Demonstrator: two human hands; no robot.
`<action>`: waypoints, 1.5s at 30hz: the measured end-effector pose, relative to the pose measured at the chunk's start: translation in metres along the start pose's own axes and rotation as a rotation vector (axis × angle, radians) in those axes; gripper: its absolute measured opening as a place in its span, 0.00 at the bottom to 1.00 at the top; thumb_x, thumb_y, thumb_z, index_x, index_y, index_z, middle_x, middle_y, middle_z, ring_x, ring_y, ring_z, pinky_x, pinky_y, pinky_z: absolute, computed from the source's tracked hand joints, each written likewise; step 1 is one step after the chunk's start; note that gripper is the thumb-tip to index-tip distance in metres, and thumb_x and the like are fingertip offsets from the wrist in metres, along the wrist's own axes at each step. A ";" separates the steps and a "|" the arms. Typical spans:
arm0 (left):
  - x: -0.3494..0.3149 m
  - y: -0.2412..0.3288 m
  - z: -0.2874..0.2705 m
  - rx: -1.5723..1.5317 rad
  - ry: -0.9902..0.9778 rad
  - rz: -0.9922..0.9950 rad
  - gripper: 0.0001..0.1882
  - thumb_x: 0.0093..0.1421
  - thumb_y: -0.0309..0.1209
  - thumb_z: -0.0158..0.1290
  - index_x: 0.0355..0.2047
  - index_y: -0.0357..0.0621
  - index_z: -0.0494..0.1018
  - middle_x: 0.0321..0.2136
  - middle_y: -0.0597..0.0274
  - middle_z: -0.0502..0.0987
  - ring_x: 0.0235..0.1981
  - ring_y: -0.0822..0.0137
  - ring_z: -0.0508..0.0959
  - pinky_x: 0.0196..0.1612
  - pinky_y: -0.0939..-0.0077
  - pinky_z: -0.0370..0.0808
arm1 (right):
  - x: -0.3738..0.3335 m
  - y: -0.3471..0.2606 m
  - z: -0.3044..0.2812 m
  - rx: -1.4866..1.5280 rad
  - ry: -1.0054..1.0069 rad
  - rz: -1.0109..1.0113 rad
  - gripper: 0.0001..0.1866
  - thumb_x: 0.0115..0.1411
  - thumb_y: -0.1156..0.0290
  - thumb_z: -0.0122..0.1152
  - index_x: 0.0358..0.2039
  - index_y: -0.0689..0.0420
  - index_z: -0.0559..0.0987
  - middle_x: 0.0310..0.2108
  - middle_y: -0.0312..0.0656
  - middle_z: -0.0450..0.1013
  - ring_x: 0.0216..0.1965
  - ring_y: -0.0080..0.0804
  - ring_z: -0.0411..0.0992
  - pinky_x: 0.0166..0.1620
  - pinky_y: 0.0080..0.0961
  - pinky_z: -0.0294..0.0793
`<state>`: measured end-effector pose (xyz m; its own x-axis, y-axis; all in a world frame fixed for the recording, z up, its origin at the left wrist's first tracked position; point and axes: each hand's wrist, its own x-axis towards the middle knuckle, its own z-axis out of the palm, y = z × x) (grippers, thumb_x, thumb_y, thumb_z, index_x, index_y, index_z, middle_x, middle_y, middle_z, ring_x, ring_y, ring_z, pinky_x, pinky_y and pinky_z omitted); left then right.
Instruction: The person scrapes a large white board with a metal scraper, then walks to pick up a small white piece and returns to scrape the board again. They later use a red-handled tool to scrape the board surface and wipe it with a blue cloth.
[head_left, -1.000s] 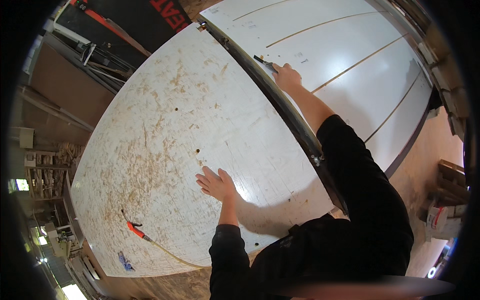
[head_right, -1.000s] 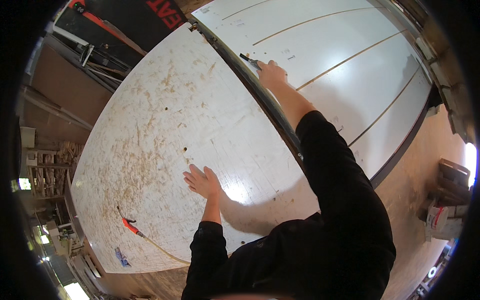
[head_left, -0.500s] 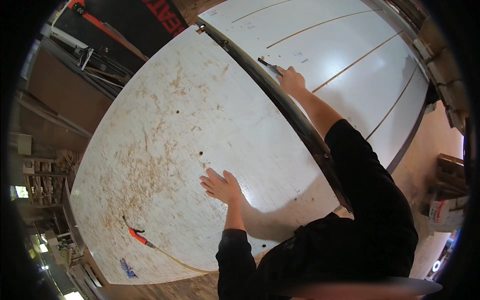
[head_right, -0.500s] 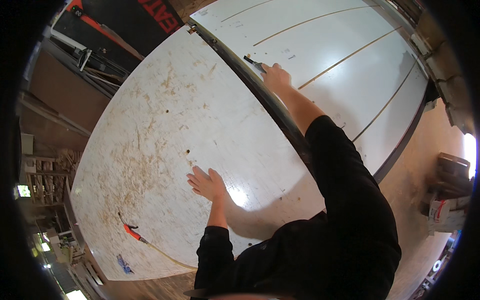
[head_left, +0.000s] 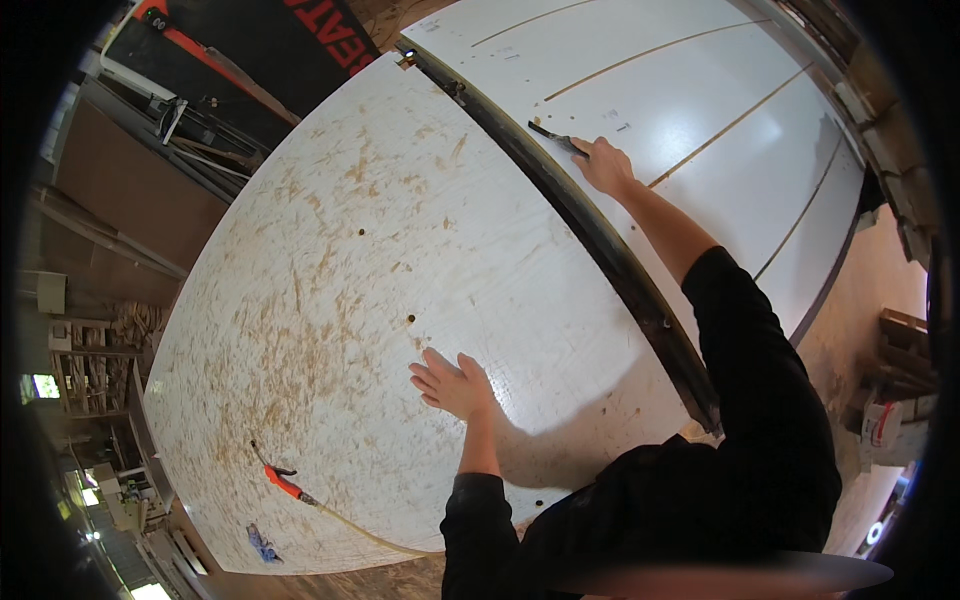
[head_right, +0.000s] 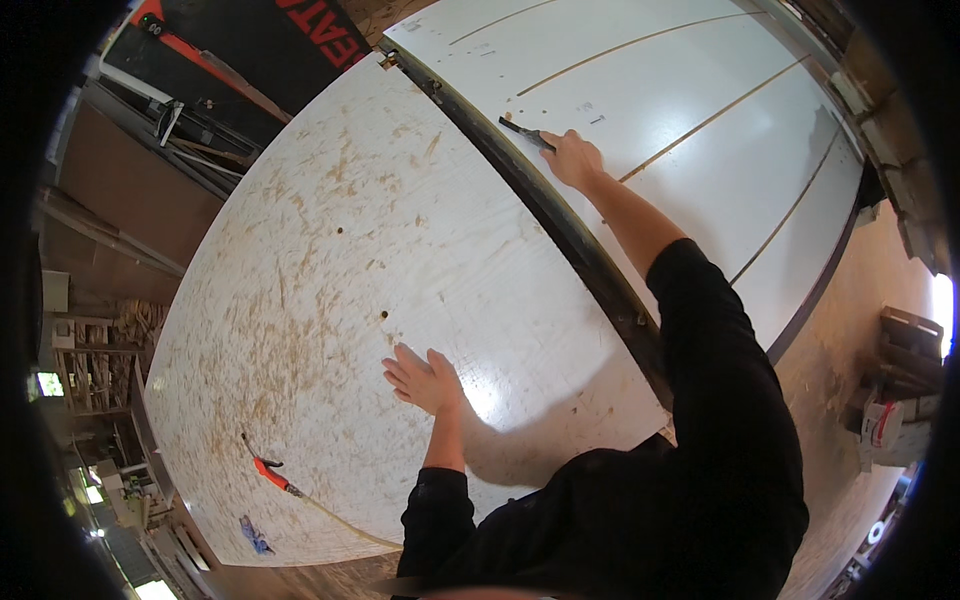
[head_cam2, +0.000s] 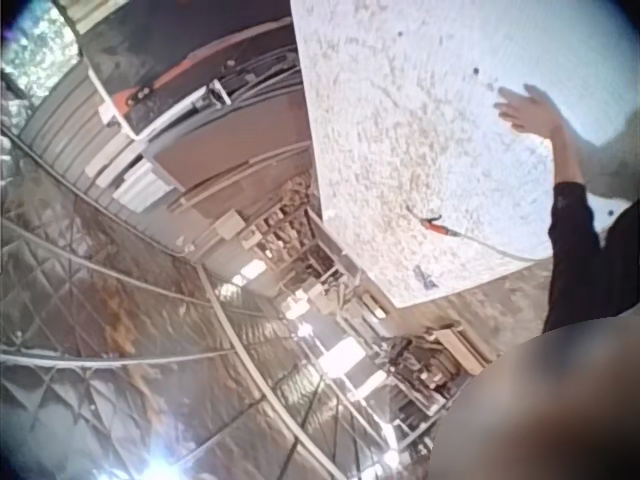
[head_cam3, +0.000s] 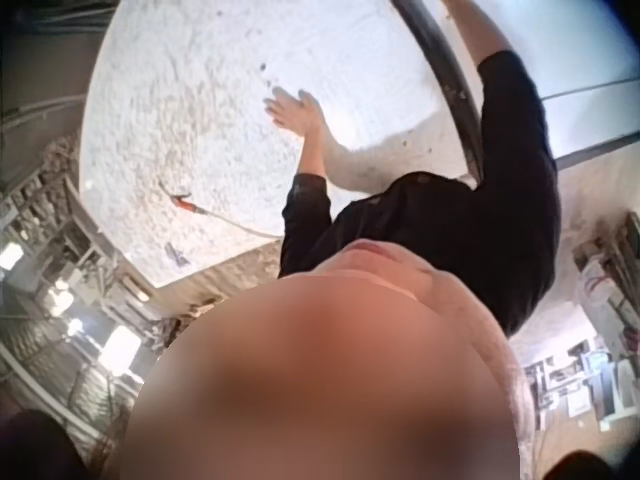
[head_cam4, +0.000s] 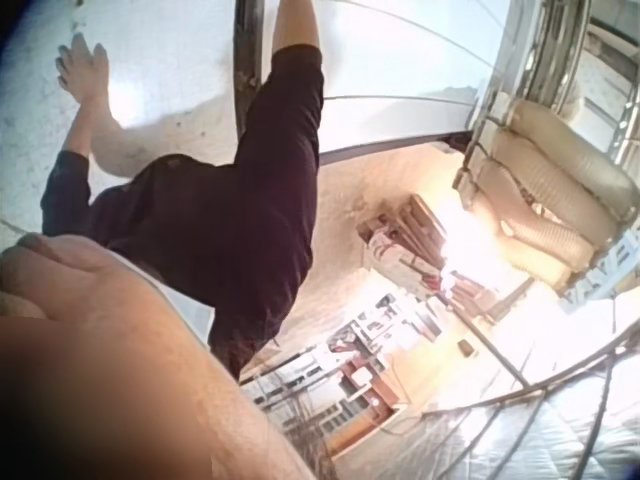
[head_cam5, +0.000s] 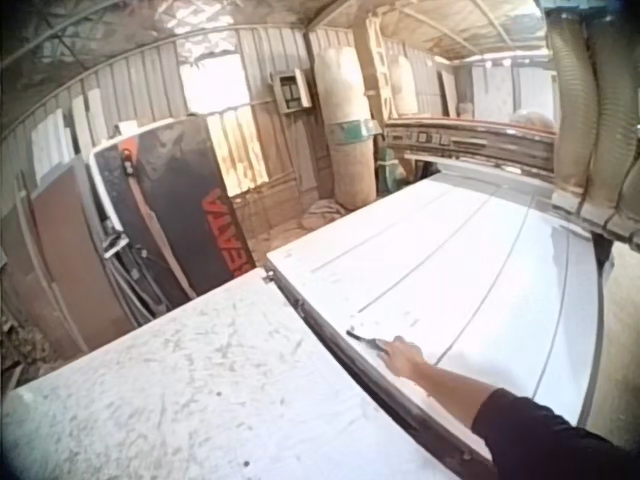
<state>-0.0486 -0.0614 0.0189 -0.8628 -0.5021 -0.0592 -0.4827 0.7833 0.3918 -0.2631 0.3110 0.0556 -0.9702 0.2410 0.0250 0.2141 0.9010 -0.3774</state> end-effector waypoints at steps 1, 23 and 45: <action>0.002 0.002 0.001 -0.004 -0.004 0.007 0.35 0.62 0.45 0.45 0.66 0.47 0.52 0.68 0.41 0.43 0.69 0.42 0.41 0.67 0.43 0.40 | 0.005 -0.003 -0.001 -0.007 -0.020 0.012 0.22 0.62 0.56 0.52 0.57 0.39 0.72 0.45 0.52 0.71 0.42 0.52 0.74 0.46 0.41 0.74; 0.004 -0.006 0.004 -0.035 0.007 0.058 0.37 0.61 0.47 0.46 0.67 0.48 0.49 0.68 0.39 0.42 0.69 0.42 0.42 0.66 0.42 0.39 | 0.011 -0.019 0.019 -0.026 0.036 0.076 0.21 0.63 0.54 0.52 0.56 0.38 0.72 0.44 0.52 0.71 0.43 0.53 0.74 0.46 0.45 0.75; 0.006 0.005 0.002 -0.056 0.030 0.048 0.38 0.59 0.44 0.47 0.66 0.44 0.50 0.68 0.38 0.44 0.69 0.43 0.42 0.66 0.43 0.41 | 0.032 -0.021 0.006 -0.017 0.068 0.105 0.22 0.63 0.53 0.50 0.57 0.41 0.72 0.45 0.53 0.72 0.45 0.52 0.74 0.47 0.45 0.74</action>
<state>-0.0560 -0.0596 0.0188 -0.8794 -0.4760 -0.0118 -0.4310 0.7853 0.4444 -0.2995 0.2976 0.0583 -0.9326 0.3575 0.0489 0.3164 0.8756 -0.3650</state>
